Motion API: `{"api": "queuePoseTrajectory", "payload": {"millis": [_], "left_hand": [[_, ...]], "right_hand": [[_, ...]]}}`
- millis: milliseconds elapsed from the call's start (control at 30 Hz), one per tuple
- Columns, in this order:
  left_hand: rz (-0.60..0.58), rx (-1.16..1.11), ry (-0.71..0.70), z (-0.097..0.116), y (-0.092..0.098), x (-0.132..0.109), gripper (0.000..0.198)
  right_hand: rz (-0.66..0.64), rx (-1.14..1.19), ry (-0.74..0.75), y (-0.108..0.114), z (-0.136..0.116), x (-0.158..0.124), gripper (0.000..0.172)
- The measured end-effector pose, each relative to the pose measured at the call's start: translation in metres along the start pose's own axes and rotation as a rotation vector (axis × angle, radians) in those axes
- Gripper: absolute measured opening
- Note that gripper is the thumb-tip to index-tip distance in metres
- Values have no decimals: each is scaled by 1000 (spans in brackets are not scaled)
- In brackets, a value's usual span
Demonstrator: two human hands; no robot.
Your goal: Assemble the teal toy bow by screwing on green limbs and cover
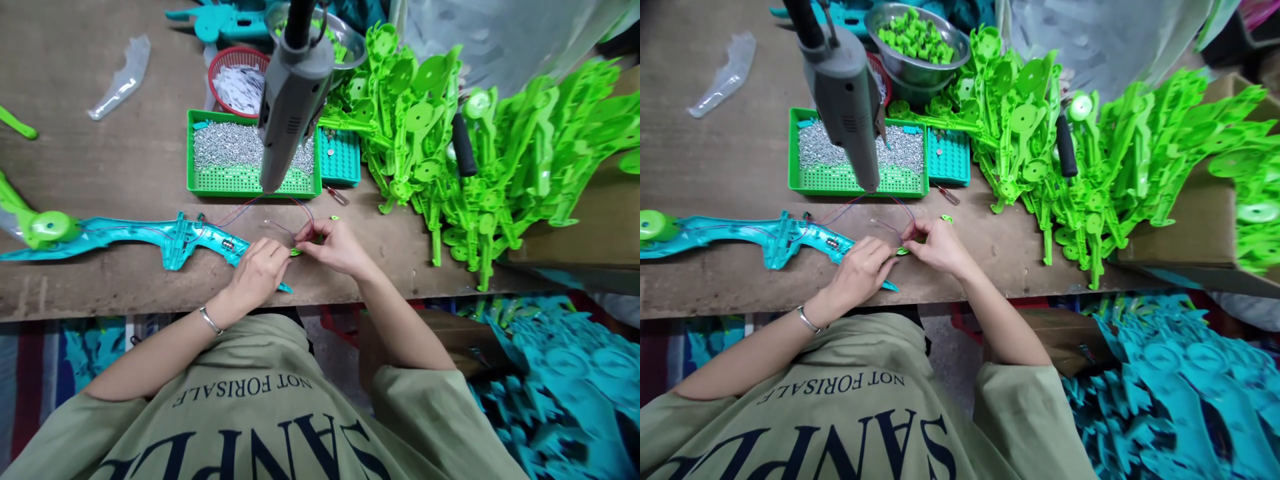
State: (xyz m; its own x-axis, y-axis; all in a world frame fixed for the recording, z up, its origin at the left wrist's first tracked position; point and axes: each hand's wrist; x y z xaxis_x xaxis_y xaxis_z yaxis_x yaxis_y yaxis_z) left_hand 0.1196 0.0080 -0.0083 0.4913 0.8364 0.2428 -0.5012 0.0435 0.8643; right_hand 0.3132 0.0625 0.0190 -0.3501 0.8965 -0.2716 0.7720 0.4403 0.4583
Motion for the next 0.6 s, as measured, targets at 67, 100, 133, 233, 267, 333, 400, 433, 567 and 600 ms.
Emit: {"api": "queuePoseTrajectory", "payload": {"millis": [67, 100, 133, 233, 267, 333, 400, 433, 567, 600], "left_hand": [[-9, -8, 8, 0, 0, 0, 15], [-9, -9, 6, 0, 0, 0, 15], [-6, -6, 2, 0, 0, 0, 15], [-1, 10, -2, 0, -1, 0, 16], [-5, 12, -1, 0, -1, 0, 16], [-18, 6, 0, 0, -1, 1, 18], [-28, -8, -8, -1, 0, 1, 19], [-28, -14, -12, -1, 0, 1, 19], [-10, -23, -30, -2, 0, 1, 18], [-3, -29, -32, -3, 0, 1, 18]], "right_hand": [[1, -24, -5, -1, 1, 0, 10], [-1, -34, -9, -1, 1, 0, 10], [-3, -44, -15, -2, 0, 0, 10], [-16, -52, -30, -1, 0, 2, 11], [-25, -47, -31, -1, 0, 2, 11], [-38, -34, -27, 0, 1, 3, 11], [-39, -32, -22, -1, 1, 3, 12], [-34, -37, -21, -1, 1, 3, 11], [-34, -58, -31, -2, -1, 2, 11], [-39, -61, -34, -2, -1, 2, 11]]}}
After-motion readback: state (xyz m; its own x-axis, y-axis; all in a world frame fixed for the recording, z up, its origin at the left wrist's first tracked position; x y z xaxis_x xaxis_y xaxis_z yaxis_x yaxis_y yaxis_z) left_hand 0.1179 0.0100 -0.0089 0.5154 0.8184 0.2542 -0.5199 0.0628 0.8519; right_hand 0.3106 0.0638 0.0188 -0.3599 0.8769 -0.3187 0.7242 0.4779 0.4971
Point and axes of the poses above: each hand's wrist, its own x-axis towards the middle knuckle, its own y-axis out of the back of the hand, z = x × y
